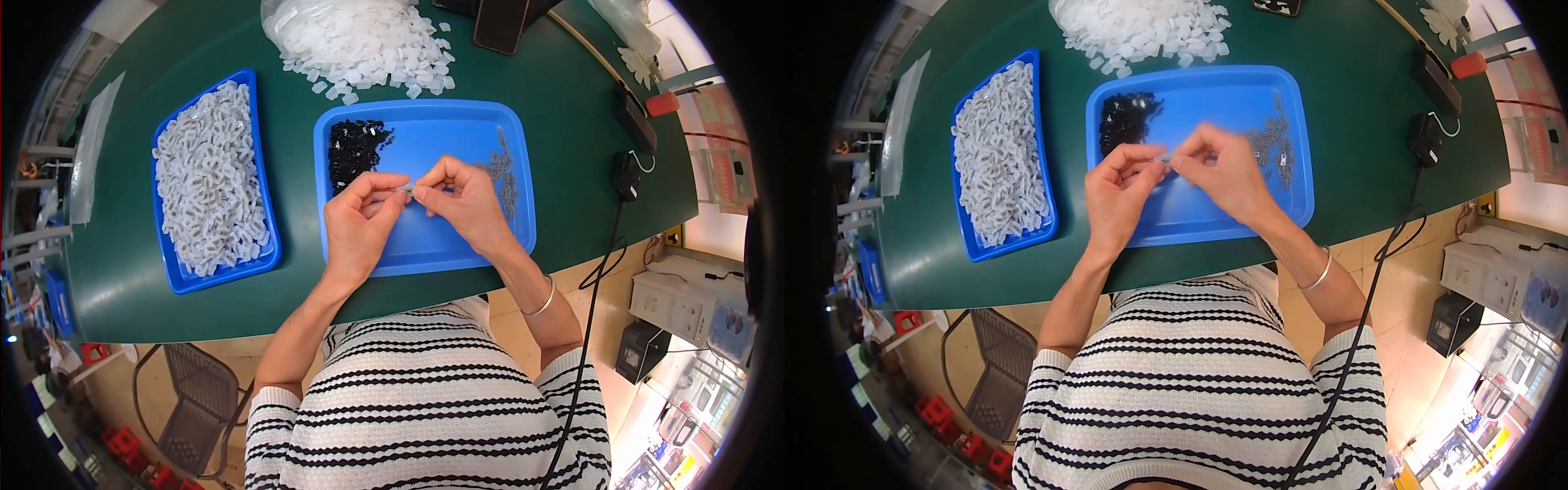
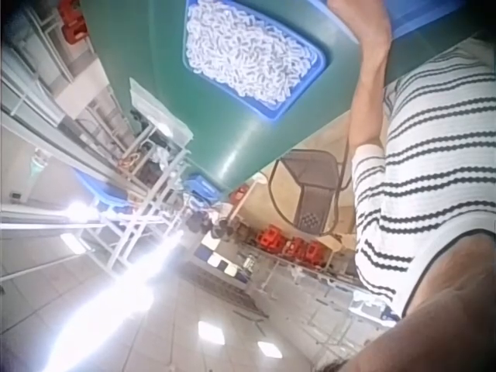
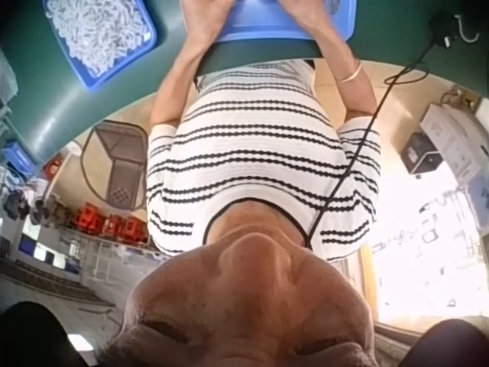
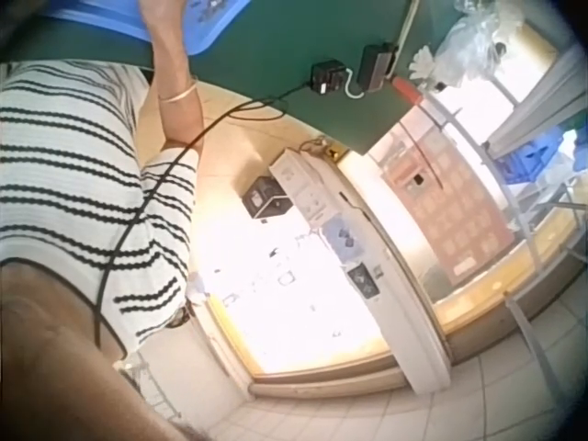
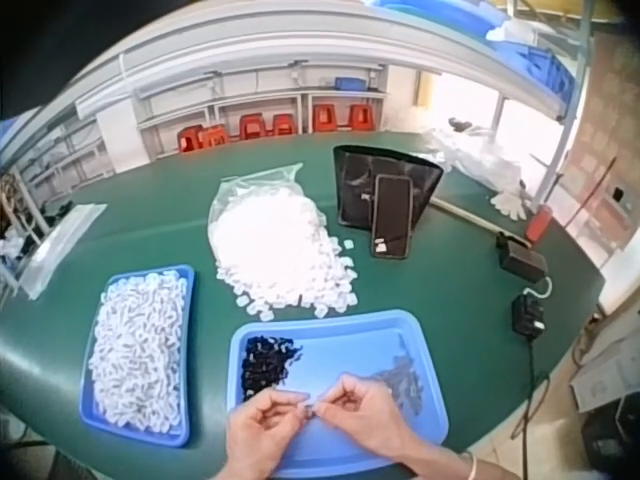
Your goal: The person assembles small components by picking white plastic pieces and inserting small parts into them by hand.
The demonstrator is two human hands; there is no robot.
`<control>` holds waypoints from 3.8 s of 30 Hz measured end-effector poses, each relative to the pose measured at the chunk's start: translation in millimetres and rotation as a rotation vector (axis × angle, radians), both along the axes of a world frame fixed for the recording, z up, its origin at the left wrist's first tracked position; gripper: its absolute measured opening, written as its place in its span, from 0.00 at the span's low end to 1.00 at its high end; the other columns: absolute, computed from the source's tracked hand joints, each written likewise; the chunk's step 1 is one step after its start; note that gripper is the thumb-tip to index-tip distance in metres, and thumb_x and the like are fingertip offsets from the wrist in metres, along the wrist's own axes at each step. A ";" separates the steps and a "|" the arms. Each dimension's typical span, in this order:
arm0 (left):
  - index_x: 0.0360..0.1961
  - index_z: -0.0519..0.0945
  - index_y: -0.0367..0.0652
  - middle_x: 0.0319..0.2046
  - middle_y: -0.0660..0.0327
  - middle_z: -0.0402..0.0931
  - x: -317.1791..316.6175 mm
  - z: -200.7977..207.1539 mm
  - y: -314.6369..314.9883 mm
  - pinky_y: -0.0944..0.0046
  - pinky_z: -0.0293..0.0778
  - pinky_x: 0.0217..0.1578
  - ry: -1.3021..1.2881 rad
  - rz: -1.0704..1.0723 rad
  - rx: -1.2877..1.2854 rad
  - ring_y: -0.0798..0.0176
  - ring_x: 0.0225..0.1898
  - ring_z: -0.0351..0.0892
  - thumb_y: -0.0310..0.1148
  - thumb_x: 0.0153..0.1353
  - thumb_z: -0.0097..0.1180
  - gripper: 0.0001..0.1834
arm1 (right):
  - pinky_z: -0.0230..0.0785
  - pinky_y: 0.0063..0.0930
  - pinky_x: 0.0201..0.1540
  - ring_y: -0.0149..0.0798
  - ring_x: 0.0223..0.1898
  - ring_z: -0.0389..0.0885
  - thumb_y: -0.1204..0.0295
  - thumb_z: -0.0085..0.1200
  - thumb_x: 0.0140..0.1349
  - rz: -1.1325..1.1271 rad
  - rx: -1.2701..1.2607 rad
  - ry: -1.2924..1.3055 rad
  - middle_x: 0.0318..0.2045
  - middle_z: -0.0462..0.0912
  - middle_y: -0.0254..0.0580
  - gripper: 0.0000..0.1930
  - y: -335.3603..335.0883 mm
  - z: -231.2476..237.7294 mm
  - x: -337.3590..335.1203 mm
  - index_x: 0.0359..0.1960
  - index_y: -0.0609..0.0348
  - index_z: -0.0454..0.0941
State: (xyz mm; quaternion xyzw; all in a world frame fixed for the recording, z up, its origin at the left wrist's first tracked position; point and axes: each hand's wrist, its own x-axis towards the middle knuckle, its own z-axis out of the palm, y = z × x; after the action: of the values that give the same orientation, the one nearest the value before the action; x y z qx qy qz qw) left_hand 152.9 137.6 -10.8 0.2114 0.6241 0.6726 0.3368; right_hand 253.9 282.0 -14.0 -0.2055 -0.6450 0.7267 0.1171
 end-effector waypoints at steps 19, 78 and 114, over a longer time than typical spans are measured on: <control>0.46 0.80 0.35 0.37 0.59 0.83 -11.0 0.0 -27.8 0.73 0.78 0.38 -0.017 0.001 0.028 0.72 0.36 0.81 0.22 0.64 0.56 0.10 | 0.70 0.20 0.34 0.26 0.29 0.77 0.76 0.60 0.60 0.225 0.094 -0.051 0.30 0.79 0.33 0.04 -5.3 2.5 -7.9 0.33 0.62 0.77; 0.22 0.82 0.36 0.28 0.44 0.80 -144.9 -31.3 88.8 0.49 0.79 0.33 1.440 -0.116 -0.546 0.44 0.33 0.83 0.27 0.45 0.57 0.05 | 0.72 0.28 0.28 0.35 0.23 0.78 0.83 0.53 0.57 0.146 0.826 -0.017 0.24 0.79 0.44 0.03 42.7 5.6 -44.0 0.33 0.66 0.75; 0.50 0.79 0.37 0.39 0.61 0.80 -10.8 11.9 10.9 0.73 0.79 0.37 -0.097 0.006 0.092 0.71 0.39 0.82 0.20 0.62 0.56 0.14 | 0.79 0.21 0.38 0.27 0.37 0.80 0.83 0.56 0.62 -0.109 0.423 0.071 0.36 0.78 0.39 0.12 -3.2 35.6 -3.0 0.46 0.66 0.71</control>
State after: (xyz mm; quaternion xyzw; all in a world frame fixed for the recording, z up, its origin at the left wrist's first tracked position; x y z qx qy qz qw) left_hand 142.0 148.5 1.1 0.1918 0.5762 0.7109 0.3548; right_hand 251.0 278.8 21.6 -0.1852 -0.7665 0.5746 0.2192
